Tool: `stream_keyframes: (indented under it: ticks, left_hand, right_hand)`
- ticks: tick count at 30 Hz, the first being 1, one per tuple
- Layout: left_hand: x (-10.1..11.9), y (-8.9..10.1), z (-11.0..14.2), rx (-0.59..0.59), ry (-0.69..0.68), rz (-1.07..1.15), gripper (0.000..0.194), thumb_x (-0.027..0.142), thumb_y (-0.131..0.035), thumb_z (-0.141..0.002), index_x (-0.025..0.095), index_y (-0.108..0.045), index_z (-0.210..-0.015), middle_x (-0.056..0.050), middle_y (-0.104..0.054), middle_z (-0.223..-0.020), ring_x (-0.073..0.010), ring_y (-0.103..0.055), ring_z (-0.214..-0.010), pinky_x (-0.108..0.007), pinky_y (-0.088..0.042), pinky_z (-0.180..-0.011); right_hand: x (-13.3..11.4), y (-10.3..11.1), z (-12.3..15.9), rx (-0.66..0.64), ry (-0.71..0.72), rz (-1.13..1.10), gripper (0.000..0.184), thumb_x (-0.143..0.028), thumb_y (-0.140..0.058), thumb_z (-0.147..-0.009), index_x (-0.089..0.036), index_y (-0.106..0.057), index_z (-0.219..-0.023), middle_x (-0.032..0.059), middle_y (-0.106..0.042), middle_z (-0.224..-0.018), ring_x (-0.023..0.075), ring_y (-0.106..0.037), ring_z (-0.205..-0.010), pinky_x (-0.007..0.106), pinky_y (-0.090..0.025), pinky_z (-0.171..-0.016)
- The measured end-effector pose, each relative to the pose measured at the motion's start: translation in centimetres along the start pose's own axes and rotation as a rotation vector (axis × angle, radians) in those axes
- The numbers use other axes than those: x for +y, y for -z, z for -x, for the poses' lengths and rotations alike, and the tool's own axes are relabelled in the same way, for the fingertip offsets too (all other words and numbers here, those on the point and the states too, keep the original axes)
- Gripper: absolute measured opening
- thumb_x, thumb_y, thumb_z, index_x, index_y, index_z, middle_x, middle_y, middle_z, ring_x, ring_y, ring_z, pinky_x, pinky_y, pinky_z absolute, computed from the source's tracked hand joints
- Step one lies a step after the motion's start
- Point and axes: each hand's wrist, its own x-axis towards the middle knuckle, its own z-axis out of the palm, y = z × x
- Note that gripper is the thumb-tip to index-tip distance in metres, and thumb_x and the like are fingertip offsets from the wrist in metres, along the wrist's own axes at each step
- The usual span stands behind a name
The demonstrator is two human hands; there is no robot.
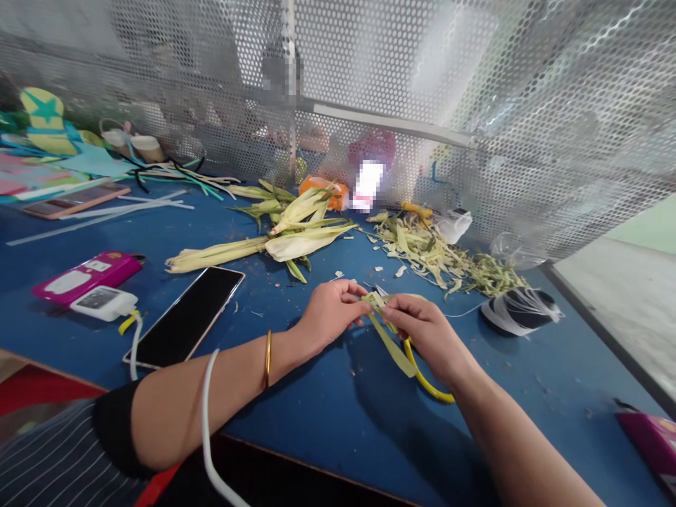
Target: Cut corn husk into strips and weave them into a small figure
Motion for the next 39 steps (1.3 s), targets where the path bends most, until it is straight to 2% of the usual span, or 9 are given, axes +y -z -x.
stream_keyframes:
  ticks: [8,18,23,26,29,33,36,39]
  left_hand:
    - [-0.6,-0.2,0.0,-0.002,-0.016,-0.034,0.013,0.016,-0.072,-0.073,0.015,-0.062,-0.081,0.004,-0.064,-0.058,-0.0086,-0.058,-0.049,-0.019,-0.046,-0.050]
    - [-1.0,0.1,-0.1,-0.029,-0.118,-0.170,0.014,0.022,-0.074,-0.073,0.016,-0.064,-0.080,0.001,-0.067,-0.060,-0.0122,-0.063,-0.054,-0.021,-0.048,-0.053]
    - [-1.0,-0.1,-0.1,-0.004,-0.056,-0.112,0.015,0.021,-0.073,-0.073,0.016,-0.062,-0.081,0.002,-0.067,-0.060,-0.0118,-0.063,-0.052,-0.022,-0.049,-0.052]
    - [-1.2,-0.2,-0.1,-0.021,-0.051,-0.102,0.015,0.021,-0.073,-0.073,0.016,-0.061,-0.080,0.001,-0.067,-0.060,-0.0119,-0.063,-0.052,-0.022,-0.049,-0.052]
    - [-1.5,-0.2,0.0,-0.077,-0.107,-0.150,0.013,0.023,-0.072,-0.073,0.016,-0.063,-0.079,-0.001,-0.069,-0.063,-0.0129,-0.065,-0.055,-0.022,-0.050,-0.054]
    - [-1.9,-0.2,0.0,-0.136,-0.165,-0.200,0.008,0.020,-0.068,-0.073,0.017,-0.066,-0.080,-0.003,-0.073,-0.072,-0.0158,-0.069,-0.066,-0.024,-0.052,-0.060]
    - [-2.0,-0.2,0.1,-0.172,-0.190,-0.239,0.007,0.018,-0.068,-0.072,0.018,-0.066,-0.079,-0.004,-0.073,-0.072,-0.0165,-0.069,-0.067,-0.024,-0.052,-0.060]
    - [-1.8,-0.3,0.2,-0.231,-0.189,-0.252,0.007,0.016,-0.067,-0.071,0.018,-0.065,-0.077,-0.003,-0.072,-0.071,-0.0148,-0.067,-0.062,-0.024,-0.051,-0.060]
  right_hand:
    - [0.4,0.0,-0.3,-0.040,-0.061,0.078,0.024,-0.039,-0.059,-0.071,-0.020,-0.053,-0.057,-0.0050,-0.041,-0.052,0.0113,-0.037,-0.051,0.027,-0.030,-0.051]
    - [0.9,0.1,-0.4,-0.033,-0.011,0.163,0.027,-0.041,-0.059,-0.076,-0.020,-0.055,-0.059,-0.0045,-0.043,-0.054,0.0110,-0.036,-0.052,0.026,-0.028,-0.050]
    - [0.8,0.0,-0.1,0.012,0.023,0.263,0.031,-0.043,-0.057,-0.081,-0.020,-0.056,-0.061,-0.0042,-0.044,-0.052,0.0111,-0.037,-0.050,0.025,-0.027,-0.047]
    - [0.9,-0.2,0.0,0.079,0.033,0.268,0.026,-0.041,-0.059,-0.082,-0.021,-0.056,-0.066,-0.0044,-0.048,-0.053,0.0116,-0.042,-0.049,0.025,-0.032,-0.047]
    - [1.2,-0.5,-0.1,0.130,0.038,0.160,0.019,-0.037,-0.063,-0.080,-0.021,-0.055,-0.074,-0.0036,-0.056,-0.061,0.0128,-0.053,-0.052,0.026,-0.041,-0.051]
    - [1.4,-0.5,-0.2,0.109,0.046,0.080,0.020,-0.040,-0.060,-0.083,-0.021,-0.060,-0.087,-0.0005,-0.063,-0.067,0.0154,-0.059,-0.057,0.028,-0.047,-0.056]
    - [1.2,-0.4,-0.3,0.041,0.011,0.132,0.030,-0.046,-0.055,-0.086,-0.020,-0.062,-0.074,-0.0013,-0.057,-0.055,0.0139,-0.053,-0.051,0.026,-0.041,-0.051]
    - [1.1,-0.2,-0.3,0.010,-0.033,0.121,0.032,-0.048,-0.061,-0.081,-0.020,-0.059,-0.067,-0.0042,-0.050,-0.050,0.0107,-0.043,-0.046,0.024,-0.032,-0.045]
